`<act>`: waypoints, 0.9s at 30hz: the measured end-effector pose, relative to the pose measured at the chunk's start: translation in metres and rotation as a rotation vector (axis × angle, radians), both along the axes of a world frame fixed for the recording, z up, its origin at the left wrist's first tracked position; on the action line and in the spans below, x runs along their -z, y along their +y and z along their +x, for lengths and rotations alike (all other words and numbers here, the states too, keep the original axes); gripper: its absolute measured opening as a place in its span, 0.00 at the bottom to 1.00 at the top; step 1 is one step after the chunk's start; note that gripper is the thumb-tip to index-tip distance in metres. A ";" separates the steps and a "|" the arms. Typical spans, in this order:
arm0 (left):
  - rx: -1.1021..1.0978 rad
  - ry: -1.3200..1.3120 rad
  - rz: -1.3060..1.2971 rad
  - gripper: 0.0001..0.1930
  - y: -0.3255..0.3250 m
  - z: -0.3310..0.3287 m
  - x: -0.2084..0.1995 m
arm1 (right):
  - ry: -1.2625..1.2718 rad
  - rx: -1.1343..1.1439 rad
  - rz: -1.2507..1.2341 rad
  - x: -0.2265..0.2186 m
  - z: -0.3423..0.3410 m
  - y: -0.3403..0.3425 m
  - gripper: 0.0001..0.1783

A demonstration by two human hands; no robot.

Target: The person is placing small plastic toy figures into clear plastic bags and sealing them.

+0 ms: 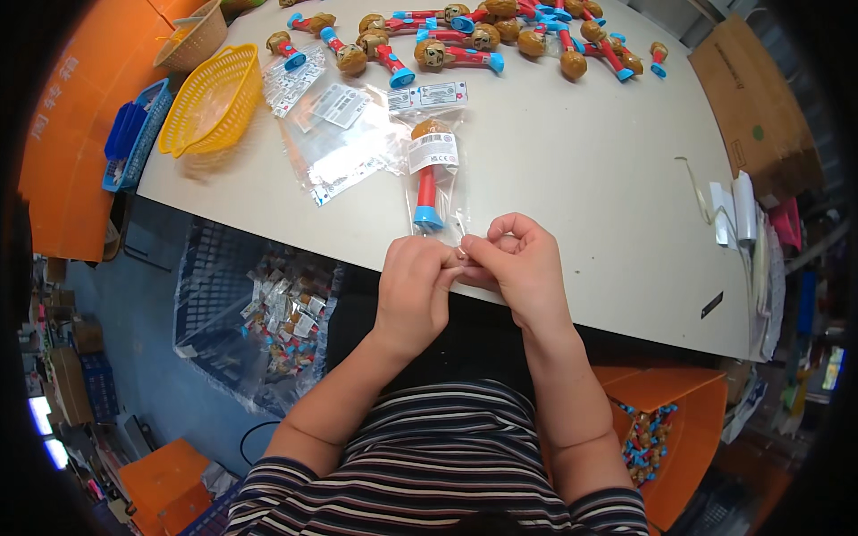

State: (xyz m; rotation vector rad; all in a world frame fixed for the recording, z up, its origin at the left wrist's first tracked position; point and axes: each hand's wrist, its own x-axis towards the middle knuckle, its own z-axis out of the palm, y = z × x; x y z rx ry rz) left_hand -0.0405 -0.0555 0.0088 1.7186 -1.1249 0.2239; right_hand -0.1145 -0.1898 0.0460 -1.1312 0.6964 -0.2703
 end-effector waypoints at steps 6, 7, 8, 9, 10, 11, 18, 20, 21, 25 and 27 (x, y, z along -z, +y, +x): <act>0.057 0.583 -0.001 0.05 0.039 0.015 -0.007 | -0.012 0.115 0.019 0.003 0.007 -0.008 0.11; 0.071 0.709 -0.022 0.04 0.052 0.022 -0.004 | 0.017 0.086 0.000 0.001 0.008 -0.010 0.11; 0.060 0.780 -0.092 0.03 0.066 0.028 -0.001 | 0.045 0.054 -0.018 -0.001 0.008 -0.011 0.11; 0.049 0.847 -0.164 0.03 0.077 0.037 0.000 | 0.039 0.050 -0.014 -0.001 0.008 -0.012 0.11; 0.011 0.902 -0.233 0.03 0.088 0.047 -0.002 | 0.056 0.020 -0.019 -0.001 0.008 -0.013 0.12; -0.029 0.953 -0.304 0.03 0.098 0.058 -0.004 | 0.070 -0.014 -0.023 0.000 0.009 -0.013 0.12; -0.259 0.584 -0.400 0.08 0.106 0.187 -0.062 | -0.002 -0.079 -0.051 0.008 0.006 -0.016 0.11; -0.359 0.417 -0.278 0.09 0.099 0.247 -0.085 | -0.003 -0.092 -0.046 0.009 0.002 -0.016 0.10; -0.400 0.422 -0.284 0.09 0.099 0.284 -0.092 | -0.005 -0.101 -0.042 0.007 0.001 -0.014 0.10; -0.830 -0.091 0.131 0.08 0.132 0.393 -0.071 | 0.036 -0.156 -0.073 0.008 0.008 -0.001 0.11; -0.888 -0.291 1.029 0.09 0.126 0.393 -0.076 | 0.033 -0.151 -0.084 0.009 0.007 -0.002 0.10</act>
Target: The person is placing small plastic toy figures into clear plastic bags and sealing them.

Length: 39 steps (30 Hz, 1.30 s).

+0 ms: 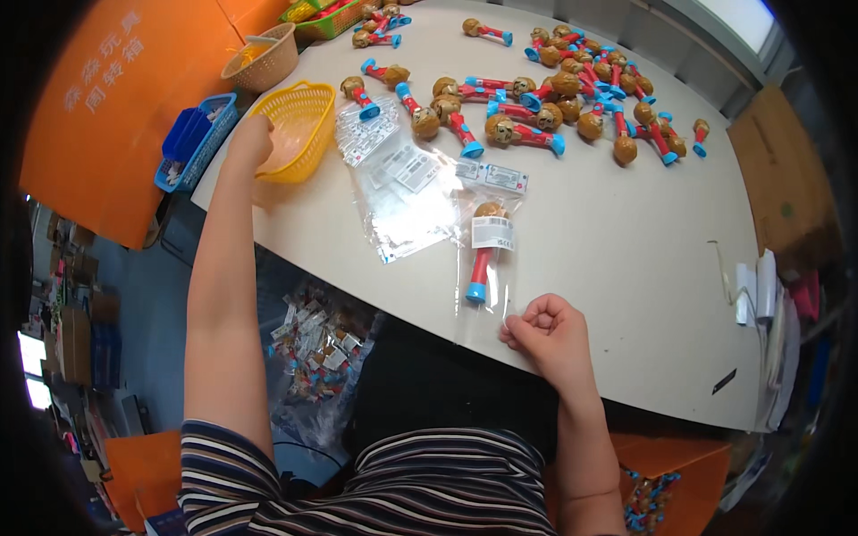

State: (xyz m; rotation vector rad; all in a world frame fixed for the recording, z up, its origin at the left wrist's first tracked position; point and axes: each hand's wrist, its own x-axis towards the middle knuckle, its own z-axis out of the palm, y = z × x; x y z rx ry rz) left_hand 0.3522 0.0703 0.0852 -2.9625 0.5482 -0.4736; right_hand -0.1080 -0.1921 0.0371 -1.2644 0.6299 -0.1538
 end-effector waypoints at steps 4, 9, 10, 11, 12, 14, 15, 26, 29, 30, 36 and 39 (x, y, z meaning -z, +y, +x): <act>0.555 -0.454 -0.447 0.06 -0.055 -0.098 -0.028 | -0.007 0.056 -0.115 0.000 -0.006 -0.010 0.08; 0.796 -0.040 -0.624 0.12 -0.054 -0.212 0.002 | 0.018 -0.046 -0.411 -0.004 -0.016 -0.017 0.09; 0.845 0.081 -0.596 0.17 -0.060 -0.238 0.001 | 0.030 -0.039 -0.416 -0.002 -0.021 -0.023 0.09; 0.964 0.085 -0.566 0.23 -0.061 -0.251 0.015 | -0.004 -0.073 -0.756 0.001 -0.023 -0.026 0.12; 1.033 0.104 -0.527 0.27 -0.065 -0.271 0.020 | -0.040 -0.110 -1.095 0.004 -0.024 -0.028 0.14; 1.243 0.110 -0.540 0.23 -0.083 -0.290 0.039 | -0.133 -0.138 -1.273 -0.001 -0.018 -0.028 0.18; 1.278 0.095 -0.440 0.20 -0.088 -0.300 0.037 | -0.232 -0.163 -1.447 -0.004 -0.015 -0.028 0.21; 1.246 0.129 -0.736 0.09 -0.092 -0.322 0.080 | -0.501 -0.454 -1.494 0.002 -0.001 -0.043 0.09; 1.056 0.335 -0.931 0.05 -0.090 -0.329 0.073 | -0.304 -0.342 -1.050 -0.001 -0.004 -0.040 0.03; 0.905 0.529 -1.010 0.03 -0.090 -0.333 0.071 | -0.239 -0.349 -0.909 -0.005 -0.003 -0.038 0.04; 0.628 0.664 -1.040 0.07 -0.103 -0.342 0.058 | -0.007 -0.324 -0.571 -0.013 0.008 -0.034 0.11; 0.569 0.618 -0.964 0.08 -0.105 -0.344 0.055 | 0.066 -0.297 -0.567 -0.010 0.012 -0.035 0.11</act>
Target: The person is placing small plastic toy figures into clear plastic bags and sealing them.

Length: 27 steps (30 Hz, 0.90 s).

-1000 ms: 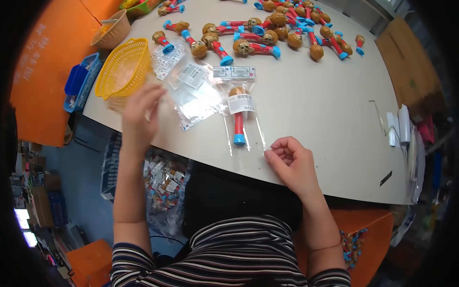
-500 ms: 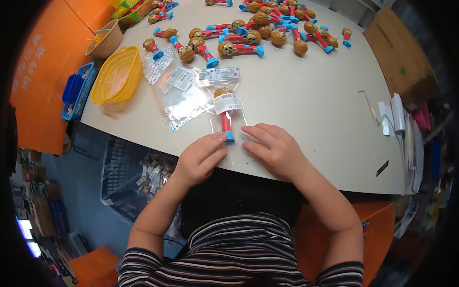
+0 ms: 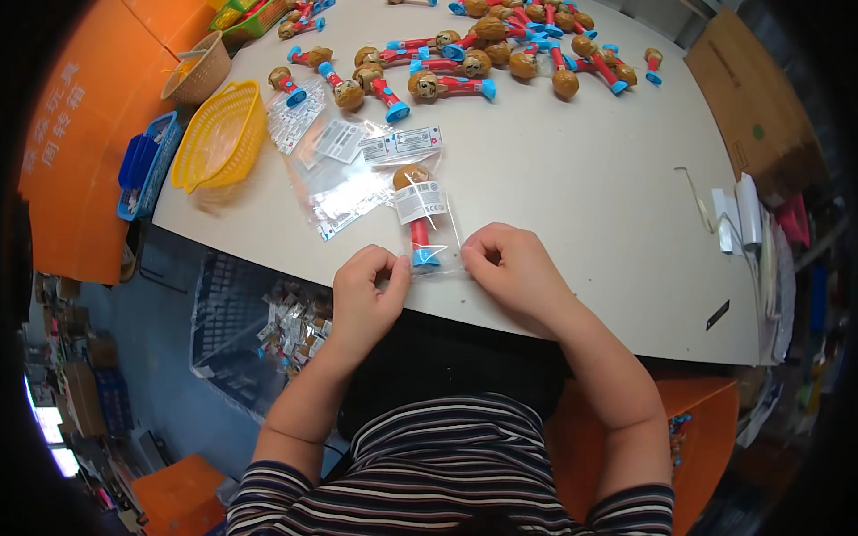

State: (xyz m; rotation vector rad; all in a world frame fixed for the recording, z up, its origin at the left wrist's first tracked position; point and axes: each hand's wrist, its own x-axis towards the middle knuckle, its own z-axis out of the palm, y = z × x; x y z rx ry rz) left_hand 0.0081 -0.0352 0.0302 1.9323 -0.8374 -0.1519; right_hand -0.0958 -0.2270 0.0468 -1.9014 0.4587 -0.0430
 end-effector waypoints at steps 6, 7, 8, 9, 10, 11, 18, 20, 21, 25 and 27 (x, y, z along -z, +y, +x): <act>-0.070 0.173 0.051 0.10 -0.004 0.004 -0.007 | 0.096 0.048 0.147 0.006 0.004 -0.009 0.10; -0.071 0.251 0.001 0.15 -0.006 0.006 -0.007 | 0.056 0.057 0.231 0.009 0.003 -0.010 0.11; -0.081 0.252 0.001 0.15 -0.008 0.005 -0.005 | 0.057 0.048 0.232 0.005 0.005 -0.007 0.11; -0.106 0.286 -0.111 0.22 -0.013 0.001 -0.002 | 0.084 0.098 0.286 -0.002 0.006 -0.003 0.14; -0.132 0.319 -0.224 0.29 -0.018 -0.001 0.000 | 0.112 0.147 0.340 -0.006 0.008 0.001 0.18; -0.144 0.317 -0.227 0.29 -0.021 -0.001 0.000 | 0.112 0.135 0.338 -0.005 0.008 0.003 0.18; 0.068 0.745 -0.322 0.42 -0.024 0.006 0.005 | 0.076 0.073 0.601 -0.005 0.005 0.013 0.21; 0.148 0.818 -0.409 0.41 -0.012 0.003 0.004 | 0.036 0.058 0.629 -0.006 0.000 0.019 0.21; 0.122 0.810 -0.435 0.41 0.002 0.000 0.000 | 0.018 -0.003 0.626 -0.005 -0.002 0.020 0.20; -0.182 0.665 -0.500 0.42 0.095 -0.012 -0.012 | 0.078 -0.094 0.564 -0.004 0.000 0.024 0.18; -0.350 0.567 -0.553 0.41 0.145 -0.015 0.006 | 0.094 -0.096 0.572 0.002 -0.001 0.024 0.15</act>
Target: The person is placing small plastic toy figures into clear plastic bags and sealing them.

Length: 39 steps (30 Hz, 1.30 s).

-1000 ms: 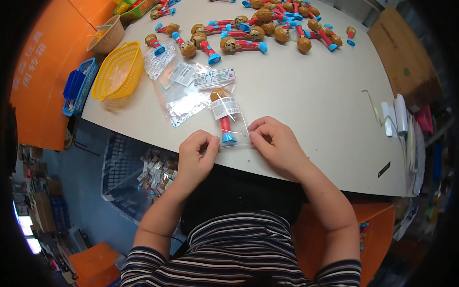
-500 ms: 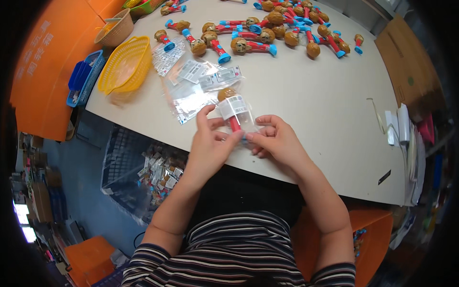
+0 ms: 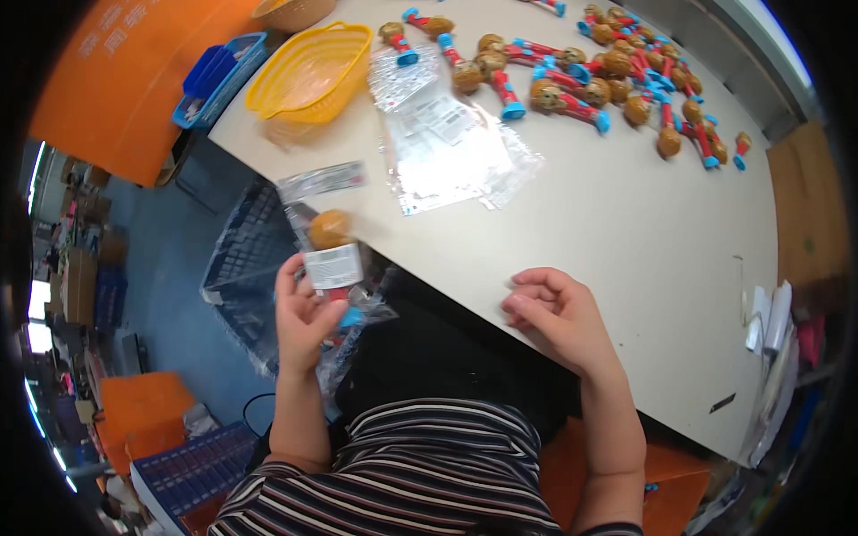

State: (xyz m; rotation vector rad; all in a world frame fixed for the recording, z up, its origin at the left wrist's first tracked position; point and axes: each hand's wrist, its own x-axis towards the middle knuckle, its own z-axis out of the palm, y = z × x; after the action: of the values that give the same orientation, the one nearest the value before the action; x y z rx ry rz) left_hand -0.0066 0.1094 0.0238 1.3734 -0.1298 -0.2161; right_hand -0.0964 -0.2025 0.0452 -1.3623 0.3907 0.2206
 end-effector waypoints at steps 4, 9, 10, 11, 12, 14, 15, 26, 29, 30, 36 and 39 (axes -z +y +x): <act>-0.258 0.107 0.074 0.39 0.066 0.004 0.044 | -0.043 0.101 0.097 0.005 -0.002 -0.001 0.09; -0.421 0.169 0.456 0.38 0.119 0.016 0.164 | -0.021 0.117 0.025 0.004 0.000 0.001 0.08; -0.501 0.261 0.749 0.36 0.131 0.018 0.188 | -0.031 0.114 0.021 0.003 0.001 0.000 0.08; -0.527 0.297 1.135 0.31 0.139 0.021 0.203 | -0.039 0.128 0.015 0.003 0.002 -0.001 0.08; -0.496 0.277 1.126 0.31 0.121 0.031 0.194 | -0.027 0.123 0.024 0.006 0.002 -0.002 0.08; -0.629 -0.165 0.679 0.25 0.077 0.041 0.157 | -0.018 0.162 0.022 0.008 0.001 -0.005 0.08; -0.600 -0.302 0.572 0.22 0.049 0.046 0.120 | -0.013 0.146 0.028 0.009 0.002 -0.004 0.08; 0.132 -0.910 0.764 0.11 -0.186 0.120 0.004 | -0.052 0.173 0.055 0.013 -0.005 -0.004 0.08; 0.243 -0.735 0.832 0.09 -0.187 0.120 0.005 | -0.108 0.176 0.060 0.015 -0.008 -0.005 0.09; 0.245 -0.670 0.791 0.09 -0.179 0.119 0.001 | -0.108 0.187 0.064 0.012 -0.007 -0.005 0.09; 0.190 -0.672 0.526 0.07 -0.148 0.104 0.006 | -0.034 0.171 0.014 -0.010 0.030 -0.008 0.15; 0.154 -0.586 0.448 0.07 -0.148 0.094 -0.003 | -0.049 0.084 -0.079 -0.017 0.052 -0.012 0.21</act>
State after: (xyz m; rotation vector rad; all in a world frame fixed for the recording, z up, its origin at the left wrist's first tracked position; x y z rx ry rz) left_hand 0.0875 -0.0387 0.0271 1.8459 -0.7112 0.0418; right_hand -0.0442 -0.2143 0.0626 -1.4233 0.4185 0.1032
